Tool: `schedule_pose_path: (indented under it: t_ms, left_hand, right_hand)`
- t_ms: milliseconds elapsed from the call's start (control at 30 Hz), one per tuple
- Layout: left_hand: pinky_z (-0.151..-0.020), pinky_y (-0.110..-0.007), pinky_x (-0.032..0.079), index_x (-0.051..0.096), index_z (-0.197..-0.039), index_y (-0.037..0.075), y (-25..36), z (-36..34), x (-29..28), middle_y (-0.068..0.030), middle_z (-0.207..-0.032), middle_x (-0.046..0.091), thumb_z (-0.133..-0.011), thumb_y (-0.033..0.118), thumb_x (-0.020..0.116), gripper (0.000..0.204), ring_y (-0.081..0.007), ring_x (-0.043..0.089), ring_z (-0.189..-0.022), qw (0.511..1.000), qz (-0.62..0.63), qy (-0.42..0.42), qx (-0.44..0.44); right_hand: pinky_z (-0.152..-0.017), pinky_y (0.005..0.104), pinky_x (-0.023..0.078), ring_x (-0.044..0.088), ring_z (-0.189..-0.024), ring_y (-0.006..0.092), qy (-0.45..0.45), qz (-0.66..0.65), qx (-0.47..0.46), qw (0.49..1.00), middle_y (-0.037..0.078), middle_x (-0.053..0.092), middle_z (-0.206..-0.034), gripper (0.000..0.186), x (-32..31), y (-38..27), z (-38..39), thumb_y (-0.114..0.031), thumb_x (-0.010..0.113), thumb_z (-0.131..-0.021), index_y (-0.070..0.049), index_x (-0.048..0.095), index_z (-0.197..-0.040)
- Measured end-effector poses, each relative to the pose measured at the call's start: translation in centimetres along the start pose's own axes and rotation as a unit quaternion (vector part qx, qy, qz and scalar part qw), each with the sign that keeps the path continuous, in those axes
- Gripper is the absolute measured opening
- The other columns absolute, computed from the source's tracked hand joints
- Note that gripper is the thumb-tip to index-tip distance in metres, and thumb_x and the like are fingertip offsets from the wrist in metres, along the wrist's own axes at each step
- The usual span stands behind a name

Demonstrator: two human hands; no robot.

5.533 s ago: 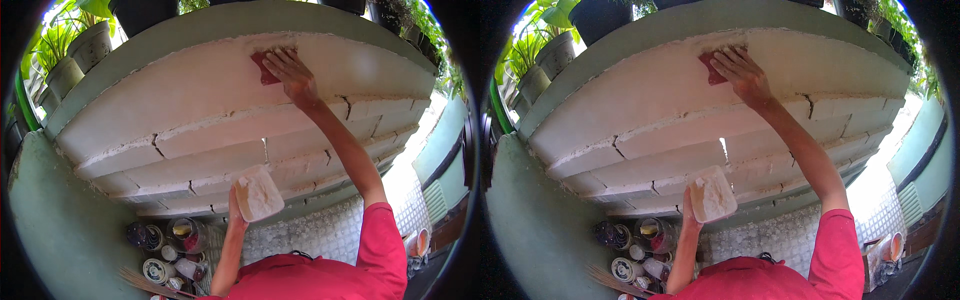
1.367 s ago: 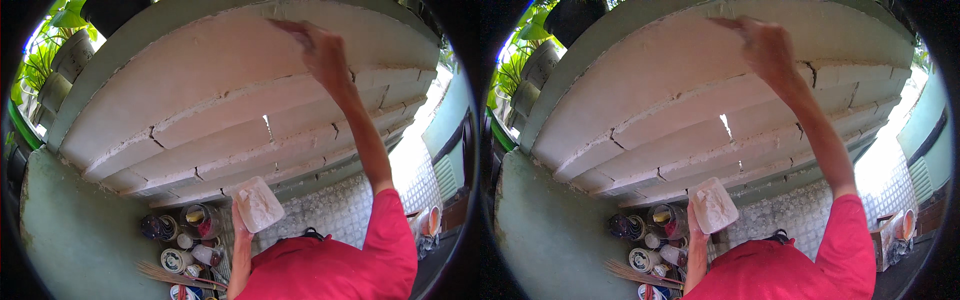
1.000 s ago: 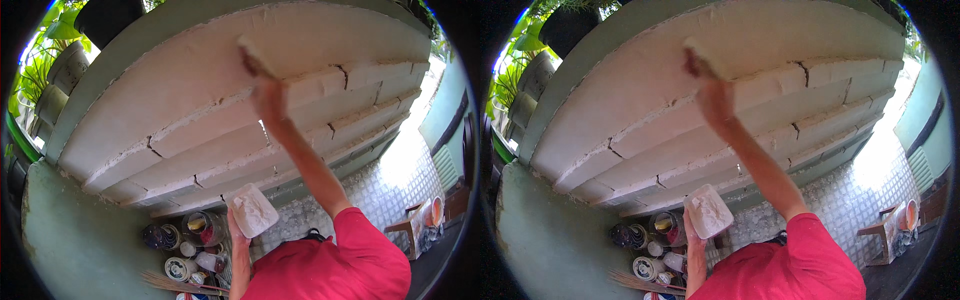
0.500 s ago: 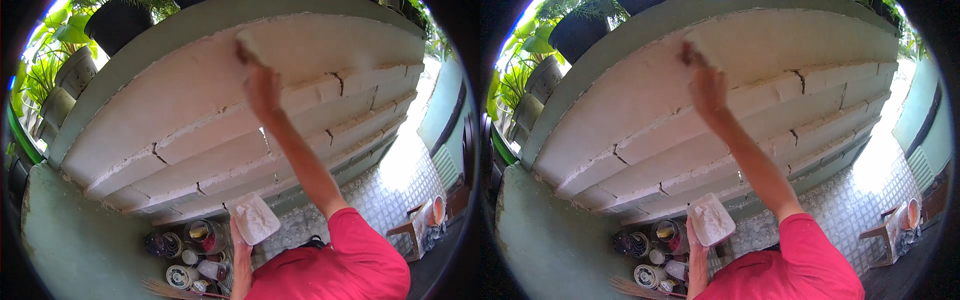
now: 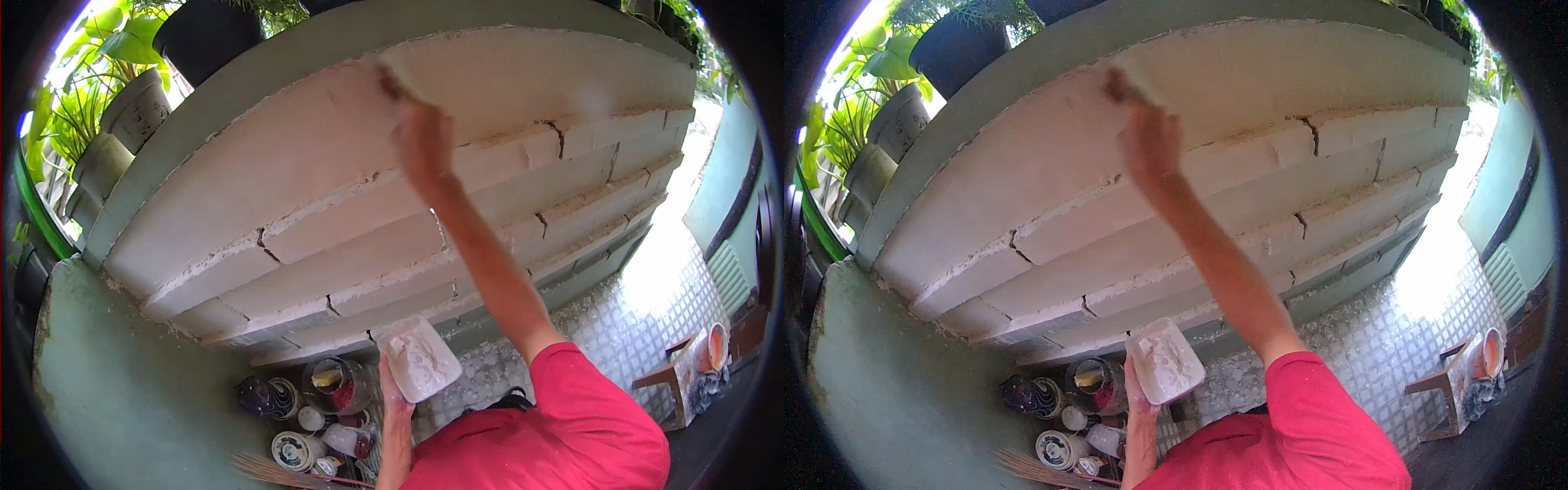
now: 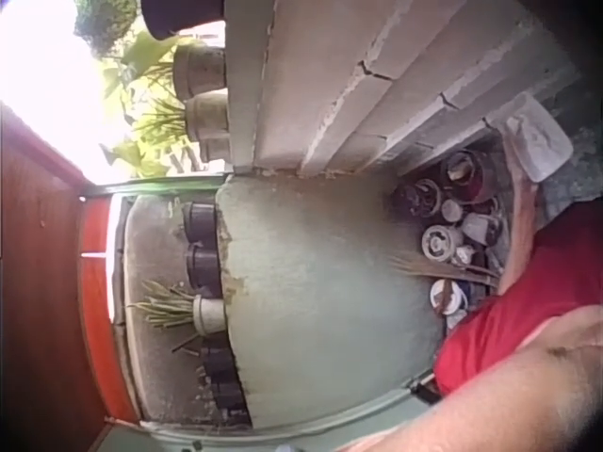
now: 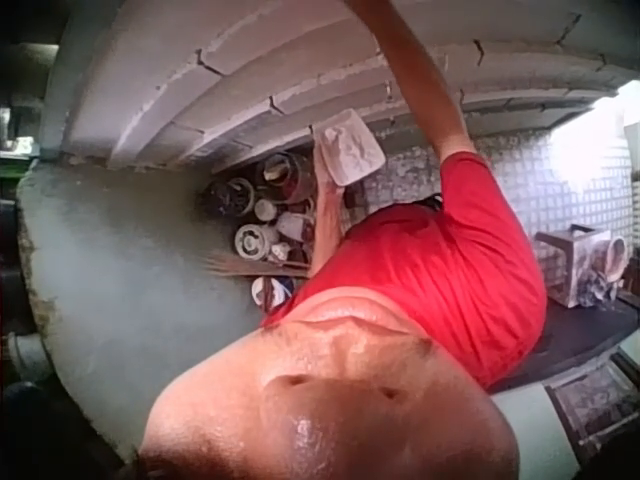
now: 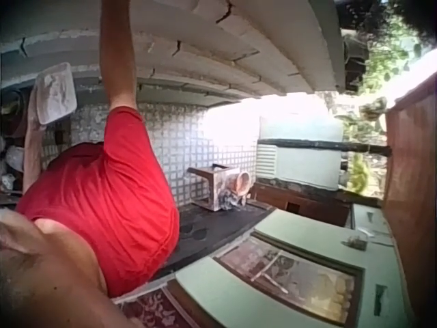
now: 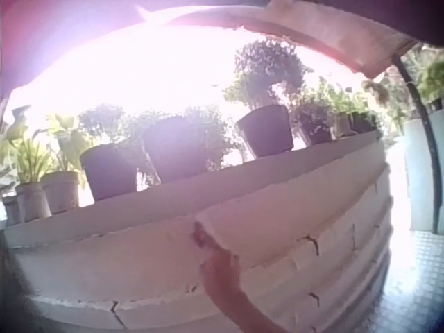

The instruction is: Patching a crack in an outdoor masonry wall using a small scraper and filler.

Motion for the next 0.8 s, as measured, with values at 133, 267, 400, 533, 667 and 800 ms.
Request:
schedule_pose_path:
  t_ms: [133,267,400,533,667,800]
  left_hand:
    - [-0.095,-0.043,0.05,0.043,-0.137,0.006,-0.4,0.1,-0.6,-0.0117,-0.127,0.057,-0.099,0.045,0.032,0.056,-0.0284,0.06,-0.112,1.0,0.009,0.021,-0.017]
    - [-0.096,-0.043,0.05,0.044,-0.137,0.006,-0.2,0.2,-2.6,-0.011,-0.128,0.057,-0.099,0.046,0.034,0.056,-0.0281,0.059,-0.113,0.999,-0.001,0.04,0.009]
    - [-0.096,-0.043,0.049,0.044,-0.137,0.008,-0.4,0.2,-3.0,-0.0103,-0.129,0.056,-0.099,0.046,0.034,0.055,-0.0278,0.058,-0.114,1.0,-0.001,0.016,0.014]
    - [-0.096,-0.042,0.049,0.045,-0.137,0.008,-0.6,0.2,-2.7,-0.0103,-0.129,0.056,-0.099,0.046,0.033,0.055,-0.0278,0.058,-0.113,0.999,0.0,0.039,0.006]
    - [-0.096,-0.042,0.049,0.044,-0.137,0.007,-0.8,-0.2,-2.6,-0.0105,-0.129,0.056,-0.099,0.046,0.034,0.055,-0.028,0.058,-0.114,0.999,0.012,0.03,0.001]
    - [-0.097,-0.042,0.048,0.044,-0.137,0.007,-0.9,-0.6,-2.1,-0.0106,-0.13,0.056,-0.099,0.045,0.035,0.055,-0.0283,0.058,-0.114,0.999,0.002,0.038,0.002]
  right_hand:
    - [-0.076,0.0458,0.053,0.065,-0.085,0.0381,-0.057,-0.031,-0.032,0.997,0.019,0.068,-0.095,0.042,2.4,-3.7,2.6,0.003,0.056,-0.076,-0.01,0.063,-0.115]
    - [-0.071,0.0445,0.053,0.065,-0.082,0.0387,0.016,-0.039,-0.024,0.999,0.022,0.066,-0.089,0.049,-2.6,3.5,0.4,0.005,0.053,-0.074,-0.007,0.062,-0.12]
    - [-0.07,0.0402,0.053,0.065,-0.08,0.0384,0.16,0.077,-0.026,0.984,0.021,0.066,-0.093,0.048,-10.6,8.8,-3.4,0.007,0.053,-0.074,-0.007,0.063,-0.118]
    - [-0.079,0.0382,0.053,0.065,-0.094,0.0363,0.057,0.06,0.04,0.996,0.018,0.066,-0.104,0.051,-6.4,7.8,-1.0,0.011,0.047,-0.074,-0.007,0.064,-0.118]
    - [-0.084,0.0372,0.052,0.062,-0.097,0.037,-0.006,-0.083,-0.013,0.996,0.018,0.065,-0.11,0.057,-0.5,0.3,3.2,0.015,0.049,-0.07,-0.009,0.064,-0.119]
    - [-0.089,0.0374,0.05,0.063,-0.098,0.0362,0.007,-0.115,-0.055,0.992,0.018,0.065,-0.109,0.057,-1.0,-0.1,4.4,0.015,0.049,-0.07,-0.01,0.065,-0.119]
Point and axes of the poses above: each hand's wrist, its own z-axis away from the middle knuckle, its own x-axis out of the palm, y = z × x, the point moved 9 cm from there along -z, towards the middle knuckle
